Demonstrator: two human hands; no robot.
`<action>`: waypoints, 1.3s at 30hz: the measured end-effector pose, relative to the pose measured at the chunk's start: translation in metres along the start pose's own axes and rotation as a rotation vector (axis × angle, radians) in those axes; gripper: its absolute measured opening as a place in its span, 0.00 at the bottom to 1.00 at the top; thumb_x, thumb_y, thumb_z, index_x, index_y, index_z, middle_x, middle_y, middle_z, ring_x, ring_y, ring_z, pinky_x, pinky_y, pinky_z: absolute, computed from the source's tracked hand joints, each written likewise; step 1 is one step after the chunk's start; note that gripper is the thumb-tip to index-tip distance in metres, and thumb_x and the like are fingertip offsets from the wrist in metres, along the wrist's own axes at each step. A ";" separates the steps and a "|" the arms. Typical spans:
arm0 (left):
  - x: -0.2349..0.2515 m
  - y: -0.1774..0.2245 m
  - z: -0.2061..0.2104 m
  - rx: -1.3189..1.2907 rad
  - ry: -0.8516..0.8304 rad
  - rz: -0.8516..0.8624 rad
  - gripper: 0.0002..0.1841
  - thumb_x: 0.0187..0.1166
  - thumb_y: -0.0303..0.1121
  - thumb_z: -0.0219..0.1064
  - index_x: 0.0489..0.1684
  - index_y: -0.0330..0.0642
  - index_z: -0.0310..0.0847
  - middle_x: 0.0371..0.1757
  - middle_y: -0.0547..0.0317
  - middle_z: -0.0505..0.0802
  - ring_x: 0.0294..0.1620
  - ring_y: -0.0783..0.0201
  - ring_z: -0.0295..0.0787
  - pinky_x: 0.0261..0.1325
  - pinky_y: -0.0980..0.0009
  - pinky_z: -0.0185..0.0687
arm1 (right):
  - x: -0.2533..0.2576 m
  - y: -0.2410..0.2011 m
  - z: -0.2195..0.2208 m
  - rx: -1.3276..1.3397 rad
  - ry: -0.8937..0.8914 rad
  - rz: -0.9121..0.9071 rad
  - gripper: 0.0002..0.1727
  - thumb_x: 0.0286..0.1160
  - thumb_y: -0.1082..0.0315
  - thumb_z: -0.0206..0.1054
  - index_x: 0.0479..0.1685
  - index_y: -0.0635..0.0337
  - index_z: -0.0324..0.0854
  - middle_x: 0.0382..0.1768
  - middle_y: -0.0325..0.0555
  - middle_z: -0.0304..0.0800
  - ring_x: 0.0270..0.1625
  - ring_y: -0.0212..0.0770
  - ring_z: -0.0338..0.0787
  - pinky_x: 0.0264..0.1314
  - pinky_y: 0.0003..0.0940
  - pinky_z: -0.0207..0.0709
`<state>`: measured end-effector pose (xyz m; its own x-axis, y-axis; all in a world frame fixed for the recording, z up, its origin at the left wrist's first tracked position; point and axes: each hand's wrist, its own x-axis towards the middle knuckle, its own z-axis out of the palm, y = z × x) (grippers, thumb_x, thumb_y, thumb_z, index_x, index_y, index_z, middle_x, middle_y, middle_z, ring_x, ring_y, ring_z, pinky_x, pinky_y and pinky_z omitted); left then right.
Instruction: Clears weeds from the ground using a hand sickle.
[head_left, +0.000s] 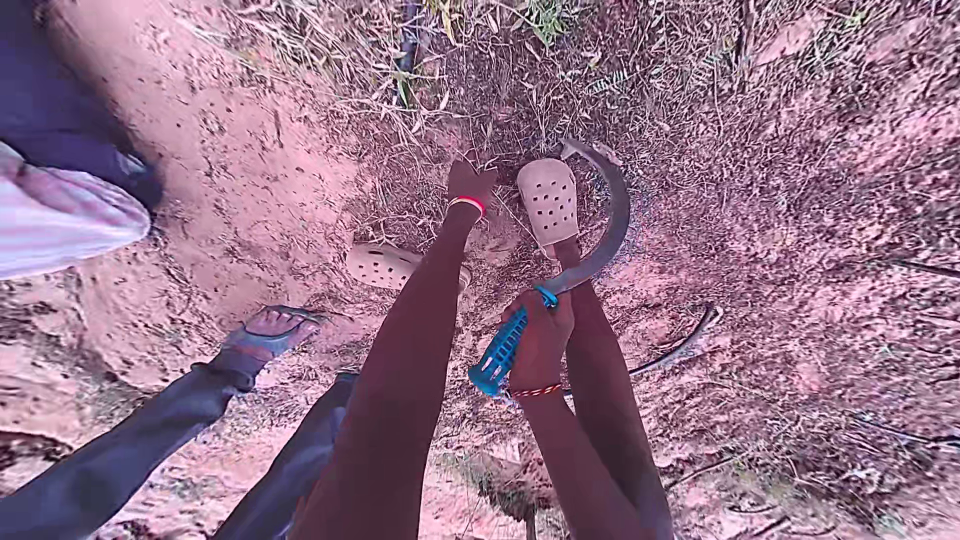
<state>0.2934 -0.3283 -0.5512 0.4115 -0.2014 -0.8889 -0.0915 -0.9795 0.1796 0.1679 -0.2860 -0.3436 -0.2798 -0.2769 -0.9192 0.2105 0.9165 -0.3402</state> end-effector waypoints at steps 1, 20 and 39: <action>0.000 -0.002 -0.001 -0.001 0.002 0.003 0.32 0.79 0.37 0.73 0.82 0.33 0.70 0.77 0.32 0.81 0.80 0.39 0.76 0.82 0.41 0.69 | 0.001 0.000 -0.001 -0.021 -0.009 -0.013 0.07 0.82 0.81 0.51 0.52 0.68 0.68 0.18 0.40 0.77 0.14 0.31 0.81 0.17 0.24 0.81; -0.097 -0.064 -0.057 0.303 0.027 0.341 0.27 0.74 0.30 0.76 0.72 0.28 0.78 0.73 0.27 0.83 0.74 0.34 0.81 0.78 0.37 0.72 | 0.000 0.004 0.013 -0.115 -0.001 -0.106 0.12 0.79 0.79 0.58 0.58 0.70 0.71 0.22 0.42 0.80 0.18 0.30 0.83 0.22 0.23 0.82; 0.029 0.057 0.037 1.046 -0.125 0.265 0.30 0.79 0.34 0.68 0.79 0.26 0.71 0.81 0.22 0.73 0.81 0.21 0.68 0.67 0.28 0.75 | 0.000 -0.011 0.018 -0.134 -0.073 0.014 0.12 0.76 0.75 0.59 0.56 0.67 0.74 0.21 0.41 0.82 0.19 0.30 0.85 0.24 0.24 0.83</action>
<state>0.2671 -0.3894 -0.5825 0.1748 -0.3455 -0.9220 -0.9154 -0.4018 -0.0230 0.1827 -0.3013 -0.3437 -0.2079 -0.2792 -0.9374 0.0859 0.9495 -0.3019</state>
